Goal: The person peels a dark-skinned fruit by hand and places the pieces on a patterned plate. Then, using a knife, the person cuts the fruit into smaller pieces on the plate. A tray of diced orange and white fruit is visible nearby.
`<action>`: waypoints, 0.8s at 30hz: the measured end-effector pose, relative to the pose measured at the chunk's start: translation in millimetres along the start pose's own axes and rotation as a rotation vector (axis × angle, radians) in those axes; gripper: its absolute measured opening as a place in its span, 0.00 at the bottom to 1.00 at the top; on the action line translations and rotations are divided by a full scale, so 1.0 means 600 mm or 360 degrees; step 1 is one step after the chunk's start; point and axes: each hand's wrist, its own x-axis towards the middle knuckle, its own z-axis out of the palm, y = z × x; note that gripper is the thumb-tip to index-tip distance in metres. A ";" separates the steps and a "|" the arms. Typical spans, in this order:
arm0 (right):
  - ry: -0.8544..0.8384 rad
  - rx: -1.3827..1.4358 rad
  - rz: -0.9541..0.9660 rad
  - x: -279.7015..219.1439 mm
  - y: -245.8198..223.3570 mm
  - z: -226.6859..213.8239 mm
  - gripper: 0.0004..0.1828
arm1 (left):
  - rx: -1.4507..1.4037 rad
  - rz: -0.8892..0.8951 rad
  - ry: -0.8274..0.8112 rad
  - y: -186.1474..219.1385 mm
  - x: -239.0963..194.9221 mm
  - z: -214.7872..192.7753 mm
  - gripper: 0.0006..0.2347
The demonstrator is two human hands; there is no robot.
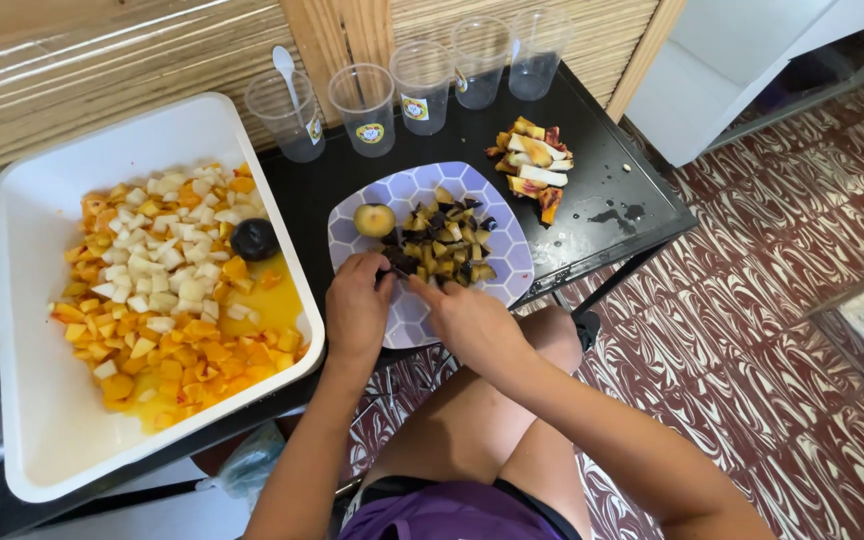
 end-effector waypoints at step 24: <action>0.0165 0.0050 0.0131 -0.026 -0.016 0.007 0.23 | -0.0296 0.0227 0.0339 0.030 0.124 0.013 0.10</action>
